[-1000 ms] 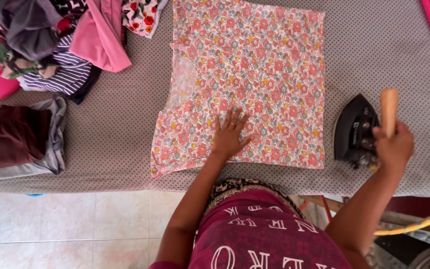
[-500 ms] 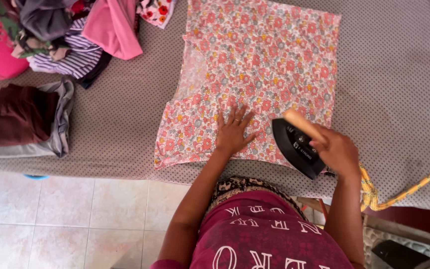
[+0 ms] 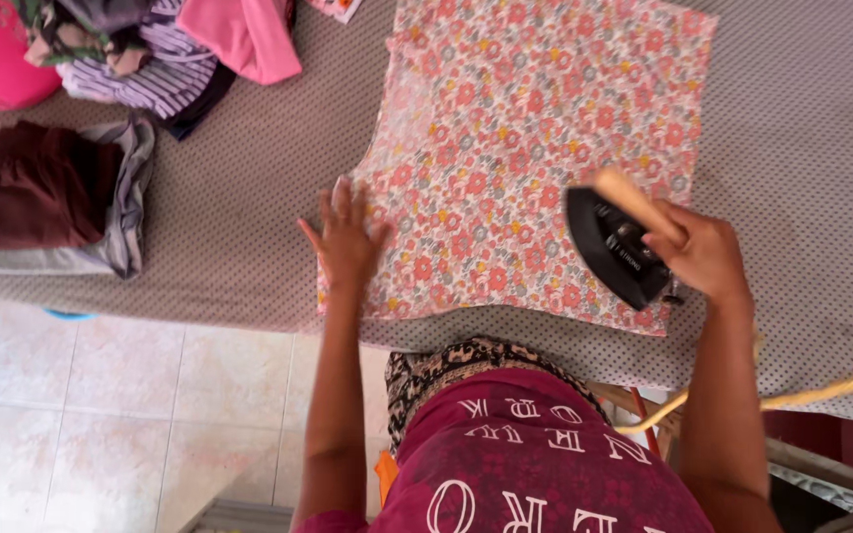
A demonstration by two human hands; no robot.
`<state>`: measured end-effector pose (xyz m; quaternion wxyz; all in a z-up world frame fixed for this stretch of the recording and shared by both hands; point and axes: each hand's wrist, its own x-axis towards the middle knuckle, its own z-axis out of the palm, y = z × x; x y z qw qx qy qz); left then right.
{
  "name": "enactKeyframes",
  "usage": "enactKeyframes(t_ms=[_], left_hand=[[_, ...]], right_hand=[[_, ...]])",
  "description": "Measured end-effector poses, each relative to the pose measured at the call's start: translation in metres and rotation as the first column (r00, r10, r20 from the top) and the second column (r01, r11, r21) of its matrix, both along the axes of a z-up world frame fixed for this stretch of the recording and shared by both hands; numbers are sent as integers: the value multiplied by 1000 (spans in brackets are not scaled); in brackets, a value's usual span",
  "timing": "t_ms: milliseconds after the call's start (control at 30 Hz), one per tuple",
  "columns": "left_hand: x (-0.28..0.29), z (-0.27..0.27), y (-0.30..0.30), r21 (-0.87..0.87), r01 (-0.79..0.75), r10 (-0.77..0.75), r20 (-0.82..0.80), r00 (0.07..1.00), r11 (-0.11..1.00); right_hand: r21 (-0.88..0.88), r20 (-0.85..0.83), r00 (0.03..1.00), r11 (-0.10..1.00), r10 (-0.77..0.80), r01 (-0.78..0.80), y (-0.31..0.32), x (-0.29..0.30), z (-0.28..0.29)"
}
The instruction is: The person irons a brown short and then a floral-patterned top on a bed used as an ironing surface. They smooth each garment with their hands, move the iron back and forth, and flip the top to iron the other side. The ironed items are placed aside on the bed.
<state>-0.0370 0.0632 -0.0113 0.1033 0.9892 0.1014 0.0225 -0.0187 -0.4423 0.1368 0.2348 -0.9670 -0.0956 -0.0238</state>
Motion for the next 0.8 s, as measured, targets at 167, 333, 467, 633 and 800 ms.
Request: enactKeyframes(t_ms=[167, 333, 467, 633, 800], left_hand=[[-7, 8, 48, -119, -102, 112, 87, 990, 988], [-10, 11, 51, -269, -90, 162, 257, 953, 959], [-7, 2, 56, -389, -148, 276, 299, 914, 909], [-4, -3, 66, -377, -64, 218, 383, 898, 924], [-4, 9, 77, -380, -28, 182, 374, 909, 924]], right_hand=[[124, -379, 885, 963, 270, -241, 36, 4, 7], [-21, -210, 947, 967, 244, -254, 68, -12, 12], [-129, 88, 994, 990, 64, -53, 98, -16, 1], [7, -25, 992, 992, 126, -126, 108, 4, 4], [85, -212, 894, 918, 396, -387, 122, 7, 13]])
